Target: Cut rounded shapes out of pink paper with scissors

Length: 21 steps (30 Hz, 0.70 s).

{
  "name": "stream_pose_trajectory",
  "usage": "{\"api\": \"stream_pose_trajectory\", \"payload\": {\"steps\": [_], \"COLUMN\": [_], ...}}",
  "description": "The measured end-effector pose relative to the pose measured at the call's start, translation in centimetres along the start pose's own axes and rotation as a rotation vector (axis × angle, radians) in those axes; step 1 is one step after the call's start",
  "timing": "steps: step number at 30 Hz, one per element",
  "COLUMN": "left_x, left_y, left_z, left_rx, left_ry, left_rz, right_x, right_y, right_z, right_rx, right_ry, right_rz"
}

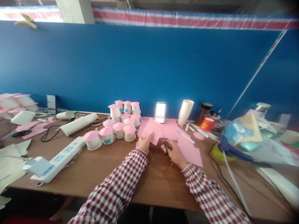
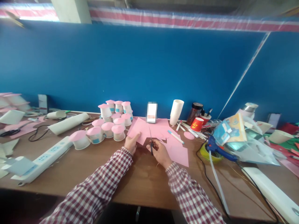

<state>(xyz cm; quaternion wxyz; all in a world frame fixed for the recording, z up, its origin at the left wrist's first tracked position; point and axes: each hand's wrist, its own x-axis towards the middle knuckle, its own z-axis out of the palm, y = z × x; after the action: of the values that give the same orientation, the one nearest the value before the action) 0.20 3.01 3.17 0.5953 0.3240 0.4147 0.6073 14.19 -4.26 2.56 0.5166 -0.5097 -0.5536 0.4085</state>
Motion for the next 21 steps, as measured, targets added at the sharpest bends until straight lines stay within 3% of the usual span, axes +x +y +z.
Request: {"api": "stream_pose_trajectory", "payload": {"steps": [7,21], "left_x": [-0.5,-0.1], "left_y": [0.0,-1.0], "left_z": [0.2,-0.2], "left_rx": [-0.003,0.020], "left_ry": [-0.022,-0.093], "left_rz": [0.014,0.005], "right_x": [-0.1,0.0], "right_y": [-0.3,0.0], "right_z": [0.0,-0.2], "right_rx": [0.098,0.061], "right_ry": [-0.019,-0.005], "right_rz": [0.082,0.075]}}
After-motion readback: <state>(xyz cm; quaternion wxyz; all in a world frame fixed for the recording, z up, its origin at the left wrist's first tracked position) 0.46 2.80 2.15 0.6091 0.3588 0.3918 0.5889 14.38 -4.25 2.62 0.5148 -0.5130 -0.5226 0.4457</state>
